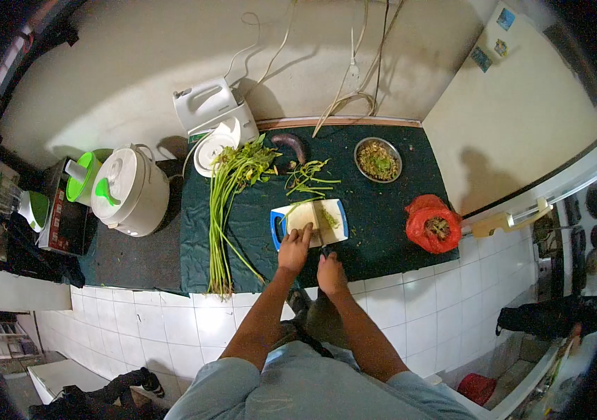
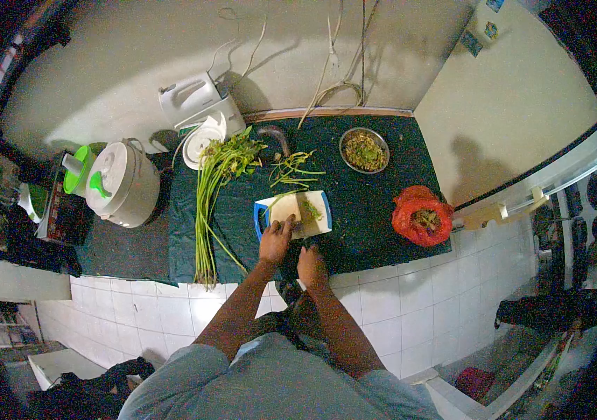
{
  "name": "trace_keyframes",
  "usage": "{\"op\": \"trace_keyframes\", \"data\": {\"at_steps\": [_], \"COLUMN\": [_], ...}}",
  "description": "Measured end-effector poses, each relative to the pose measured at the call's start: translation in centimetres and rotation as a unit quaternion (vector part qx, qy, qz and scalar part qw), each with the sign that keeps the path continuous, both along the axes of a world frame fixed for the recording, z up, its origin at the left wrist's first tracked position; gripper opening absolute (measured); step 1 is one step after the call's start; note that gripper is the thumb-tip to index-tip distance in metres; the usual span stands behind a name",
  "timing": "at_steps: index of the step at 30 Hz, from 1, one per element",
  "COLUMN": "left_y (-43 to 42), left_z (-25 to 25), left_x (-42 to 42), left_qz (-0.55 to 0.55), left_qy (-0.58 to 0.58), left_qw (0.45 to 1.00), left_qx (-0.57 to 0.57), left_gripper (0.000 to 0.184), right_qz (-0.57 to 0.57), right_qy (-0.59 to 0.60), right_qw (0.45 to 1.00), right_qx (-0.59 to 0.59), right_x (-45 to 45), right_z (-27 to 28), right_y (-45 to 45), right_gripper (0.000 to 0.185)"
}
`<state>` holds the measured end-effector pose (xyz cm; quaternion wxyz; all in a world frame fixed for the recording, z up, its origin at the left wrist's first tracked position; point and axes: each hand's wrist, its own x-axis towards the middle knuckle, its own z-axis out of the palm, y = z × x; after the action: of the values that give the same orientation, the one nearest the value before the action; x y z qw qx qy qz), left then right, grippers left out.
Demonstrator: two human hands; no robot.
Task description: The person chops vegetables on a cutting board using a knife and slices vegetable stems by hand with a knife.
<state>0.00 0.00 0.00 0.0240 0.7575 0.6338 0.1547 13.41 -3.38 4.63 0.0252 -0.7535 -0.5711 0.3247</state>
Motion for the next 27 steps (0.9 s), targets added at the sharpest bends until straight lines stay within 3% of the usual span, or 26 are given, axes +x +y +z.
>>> {"op": "trace_keyframes", "data": {"at_steps": [2, 5, 8, 16, 19, 21, 25, 27], "left_y": [0.2, -0.5, -1.7, -1.7, -1.5, -1.0, -0.7, -0.6], "left_z": [0.3, 0.1, -1.3, 1.7, 2.8, 2.6, 2.0, 2.1], "left_x": [-0.2, -1.8, -0.3, 2.1, 2.6, 2.6, 2.3, 2.2], "left_qz": [-0.024, -0.025, -0.015, 0.040, 0.055, 0.083, 0.098, 0.121], "left_qy": [0.021, 0.046, 0.070, 0.065, 0.048, 0.047, 0.015, -0.025], "left_qw": [0.999, 0.998, 0.997, 0.995, 0.991, 0.981, 0.976, 0.965], "left_qx": [0.042, 0.035, -0.004, -0.061, -0.114, -0.169, -0.196, -0.233], "left_gripper": [0.060, 0.060, 0.062, 0.067, 0.071, 0.078, 0.086, 0.090], "right_qz": [0.089, 0.126, 0.034, 0.070, 0.000, 0.017, 0.004, 0.044], "right_qy": [0.073, 0.065, 0.055, 0.091, 0.114, 0.138, 0.151, 0.103], "right_qw": [0.986, 0.977, 0.993, 0.985, 0.988, 0.984, 0.985, 0.989], "right_qx": [0.124, 0.156, 0.099, 0.126, 0.107, 0.113, 0.089, 0.097], "right_x": [0.5, -0.7, -0.1, 0.2, 0.1, 0.4, 0.3, 0.0], "right_z": [1.5, 1.2, -0.6, 1.1, -2.0, -3.7, -0.6, 0.5], "right_y": [1.5, 1.6, -1.7, 0.3, -2.1, -2.4, 0.4, 0.5], "right_gripper": [0.039, 0.038, 0.038, 0.037, 0.033, 0.033, 0.034, 0.035]}}
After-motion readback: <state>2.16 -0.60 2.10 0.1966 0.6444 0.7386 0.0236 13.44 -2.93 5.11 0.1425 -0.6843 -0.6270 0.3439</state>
